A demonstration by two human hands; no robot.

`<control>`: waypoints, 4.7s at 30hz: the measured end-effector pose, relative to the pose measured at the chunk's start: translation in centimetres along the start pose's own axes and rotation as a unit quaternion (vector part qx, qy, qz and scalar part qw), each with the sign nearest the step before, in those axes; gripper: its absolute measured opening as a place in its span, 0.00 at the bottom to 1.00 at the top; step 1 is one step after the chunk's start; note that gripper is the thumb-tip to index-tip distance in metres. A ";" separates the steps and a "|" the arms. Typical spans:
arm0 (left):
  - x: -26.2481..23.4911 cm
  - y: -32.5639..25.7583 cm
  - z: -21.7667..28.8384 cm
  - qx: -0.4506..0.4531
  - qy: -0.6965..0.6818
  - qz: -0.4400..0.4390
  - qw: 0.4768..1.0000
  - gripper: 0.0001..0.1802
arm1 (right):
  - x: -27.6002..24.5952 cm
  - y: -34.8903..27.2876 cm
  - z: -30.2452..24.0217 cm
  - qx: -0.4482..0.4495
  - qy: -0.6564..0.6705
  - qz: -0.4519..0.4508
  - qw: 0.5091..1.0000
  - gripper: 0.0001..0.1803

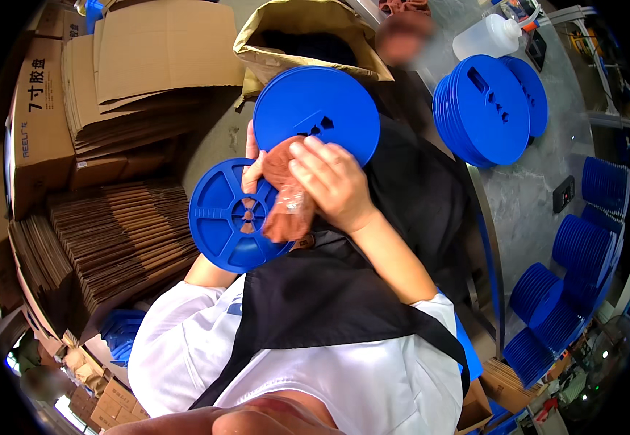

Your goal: The person applies liquid from a squeeze bottle to a cloth and wipes blue plastic reels one at a time, moving them between stacks on a table and a blue bin.

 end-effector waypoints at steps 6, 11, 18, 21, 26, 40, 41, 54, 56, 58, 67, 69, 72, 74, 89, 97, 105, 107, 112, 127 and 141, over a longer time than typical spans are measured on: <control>-2.6 -0.1 -0.5 0.002 0.017 -0.041 0.999 0.25 | -2.9 0.9 10.1 0.277 0.021 0.202 0.939 0.26; -2.5 0.0 -0.3 -0.036 0.105 -0.051 0.993 0.27 | 1.3 6.7 6.5 0.119 0.111 0.012 0.987 0.31; -2.5 -0.8 -0.2 -0.047 0.112 -0.050 0.991 0.27 | 0.2 2.6 -0.4 0.012 0.060 -0.089 0.994 0.14; -2.7 -0.5 -0.3 -0.054 0.117 -0.059 0.990 0.27 | -0.4 1.1 0.3 -0.023 0.071 -0.083 0.994 0.11; -3.2 0.0 -0.2 -0.050 0.123 -0.055 0.990 0.27 | -4.2 -1.4 7.5 0.233 0.236 0.095 0.939 0.26; -2.9 0.1 -0.4 -0.023 0.122 -0.028 0.992 0.27 | -3.3 -2.6 6.7 0.399 0.576 0.107 0.705 0.37; -2.7 0.1 -0.4 -0.023 0.129 -0.020 0.991 0.27 | -3.7 -2.4 6.0 0.371 0.540 0.092 0.750 0.39; -2.6 0.1 -0.5 -0.052 0.028 -0.066 0.996 0.35 | -5.8 9.5 12.4 0.194 0.476 0.264 0.816 0.19; -2.9 -0.6 -0.1 -0.048 0.033 -0.052 0.997 0.34 | -6.0 6.3 12.5 0.222 0.470 0.174 0.837 0.33; -2.7 -0.7 0.1 -0.078 0.071 -0.051 0.993 0.36 | -6.4 1.9 10.5 0.236 0.462 0.175 0.837 0.35; -3.7 -0.3 1.3 -0.075 0.197 -0.105 0.972 0.46 | -5.3 -1.8 7.8 0.297 0.183 0.178 0.920 0.34; -2.6 -0.7 1.4 -0.083 0.217 -0.089 0.969 0.45 | -4.6 -2.0 8.3 0.312 0.184 0.210 0.908 0.32; -2.2 -0.9 0.8 -0.082 0.201 -0.080 0.973 0.42 | -1.1 -2.2 7.0 0.220 0.115 0.145 0.958 0.24; -0.6 -0.5 1.1 -0.043 0.178 -0.065 0.981 0.40 | 0.4 -0.6 1.5 0.101 0.063 0.033 0.992 0.22; -2.3 -0.7 -0.2 -0.049 0.170 -0.084 0.981 0.45 | 2.2 3.5 0.8 0.034 0.068 -0.078 0.994 0.25; -4.6 -0.5 -0.2 -0.020 0.196 -0.089 0.976 0.47 | -1.9 -2.2 3.3 -0.019 0.030 -0.047 0.998 0.16; -3.9 0.0 0.3 -0.036 0.204 -0.060 0.977 0.42 | -2.5 -5.3 11.8 0.502 0.435 0.326 0.673 0.20; -3.2 0.4 0.4 -0.050 0.194 -0.065 0.978 0.33 | -3.0 -4.8 11.5 0.504 0.465 0.328 0.650 0.19; -1.9 2.1 0.4 -0.045 0.298 -0.122 0.946 0.31 | -4.1 -0.2 6.4 0.343 0.542 0.164 0.750 0.24; 1.1 1.9 -0.5 -0.049 0.237 -0.156 0.958 0.42 | 4.2 10.3 -3.7 -0.016 0.238 -0.026 0.971 0.31; -1.2 1.4 0.0 -0.065 0.170 -0.108 0.977 0.40 | -4.9 -5.6 9.1 0.338 0.042 0.194 0.920 0.17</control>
Point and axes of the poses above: each hand's wrist, its own y-axis towards the middle knuckle, its own x-axis out of the palm, z = x × y, the point moved 5 cm from there along y, towards the middle knuckle, and after that the axes turned 5 degrees about y, right-handed, at the moved point
